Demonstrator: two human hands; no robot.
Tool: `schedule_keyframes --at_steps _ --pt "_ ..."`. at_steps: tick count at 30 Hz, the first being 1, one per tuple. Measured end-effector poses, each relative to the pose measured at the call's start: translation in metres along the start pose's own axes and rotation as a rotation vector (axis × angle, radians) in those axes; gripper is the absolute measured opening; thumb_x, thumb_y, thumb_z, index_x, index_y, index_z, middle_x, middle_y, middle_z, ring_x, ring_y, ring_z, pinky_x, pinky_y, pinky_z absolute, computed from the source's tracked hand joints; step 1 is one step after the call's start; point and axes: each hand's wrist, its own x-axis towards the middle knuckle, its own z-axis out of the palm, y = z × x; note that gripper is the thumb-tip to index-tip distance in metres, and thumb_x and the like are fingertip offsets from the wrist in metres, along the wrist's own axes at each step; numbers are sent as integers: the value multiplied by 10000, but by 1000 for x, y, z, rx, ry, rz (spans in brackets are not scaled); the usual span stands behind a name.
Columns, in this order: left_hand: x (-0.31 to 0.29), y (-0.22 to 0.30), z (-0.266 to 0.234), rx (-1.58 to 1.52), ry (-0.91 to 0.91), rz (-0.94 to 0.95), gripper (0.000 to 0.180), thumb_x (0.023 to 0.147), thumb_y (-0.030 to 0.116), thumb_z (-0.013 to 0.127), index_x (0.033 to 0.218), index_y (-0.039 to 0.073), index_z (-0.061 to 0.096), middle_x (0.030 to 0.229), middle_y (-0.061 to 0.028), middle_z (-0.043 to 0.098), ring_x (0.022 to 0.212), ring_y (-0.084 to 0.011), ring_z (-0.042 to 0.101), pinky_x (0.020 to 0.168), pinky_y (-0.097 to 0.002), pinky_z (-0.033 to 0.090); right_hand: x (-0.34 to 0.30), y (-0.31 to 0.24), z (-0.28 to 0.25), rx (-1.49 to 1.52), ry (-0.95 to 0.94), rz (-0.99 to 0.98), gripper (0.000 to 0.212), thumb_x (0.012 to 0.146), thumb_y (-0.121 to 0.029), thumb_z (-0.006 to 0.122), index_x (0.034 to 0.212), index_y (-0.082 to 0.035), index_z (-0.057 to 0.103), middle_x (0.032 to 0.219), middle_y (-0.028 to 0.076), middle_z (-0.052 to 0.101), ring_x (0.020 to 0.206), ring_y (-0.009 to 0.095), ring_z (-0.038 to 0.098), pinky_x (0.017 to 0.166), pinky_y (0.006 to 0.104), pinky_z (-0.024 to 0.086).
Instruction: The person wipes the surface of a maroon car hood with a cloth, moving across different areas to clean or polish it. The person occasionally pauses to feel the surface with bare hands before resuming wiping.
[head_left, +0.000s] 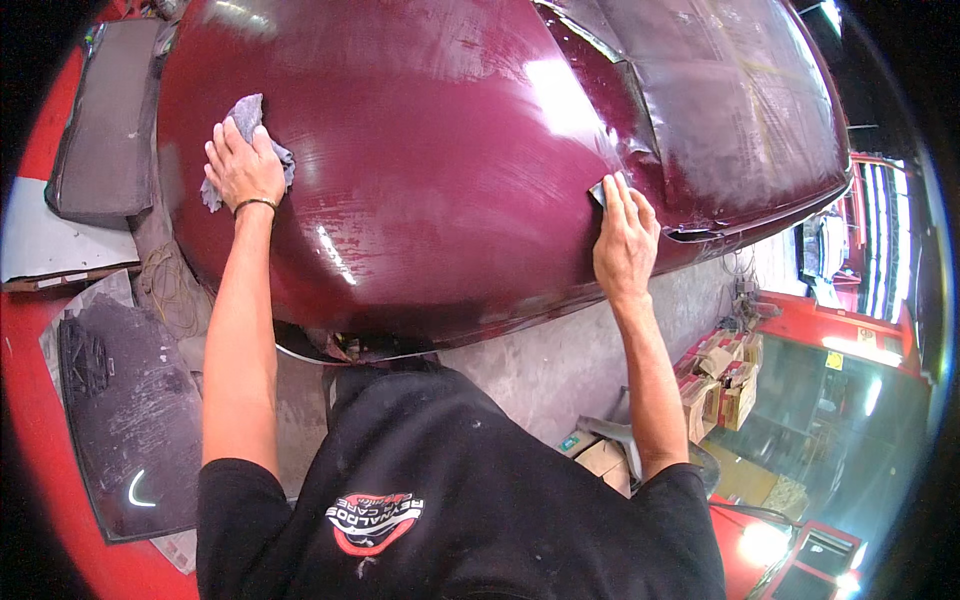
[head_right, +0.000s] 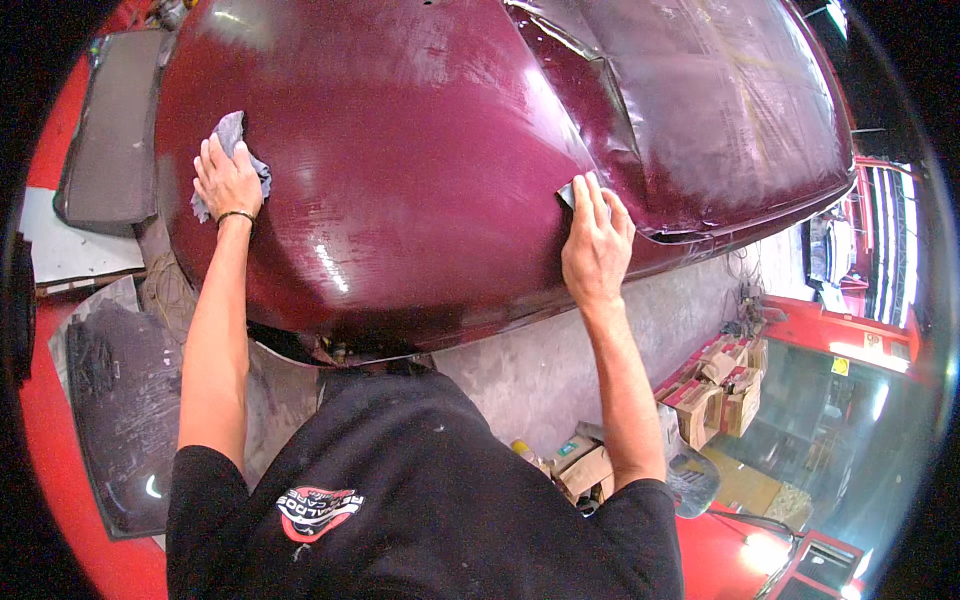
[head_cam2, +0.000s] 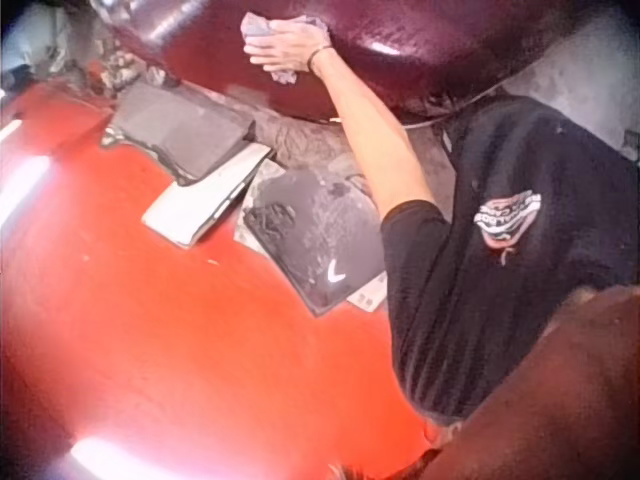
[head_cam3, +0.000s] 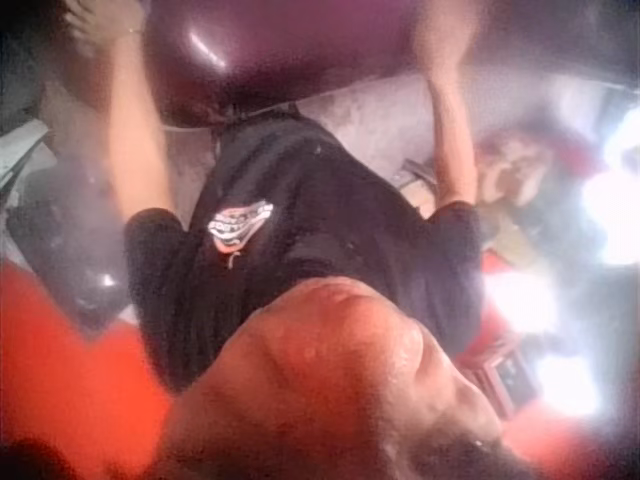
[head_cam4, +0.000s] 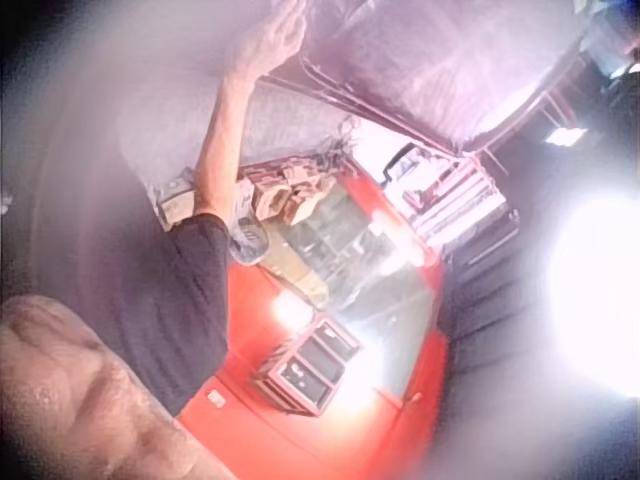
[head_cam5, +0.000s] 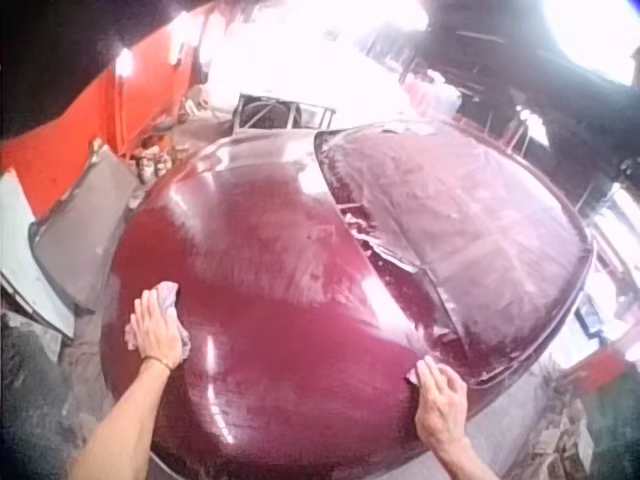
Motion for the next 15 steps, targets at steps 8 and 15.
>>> schedule_keyframes --at_steps 8,15 --pt "-1 -3 -1 -22 -11 43 677 1087 495 481 1615 76 422 1687 -192 416 1567 -454 348 1267 -628 258 105 -46 30 38 4 99 500 976 -61 539 1470 -16 599 1513 152 631 1313 404 597 1106 486 482" --pt "1 -2 -3 29 -28 11 732 1085 544 463 1670 115 362 1728 -165 371 1591 -449 312 1278 -625 236 70 -43 41 84 131 113 422 1006 -68 550 1413 14 627 1461 198 660 1299 388 614 1142 466 454"
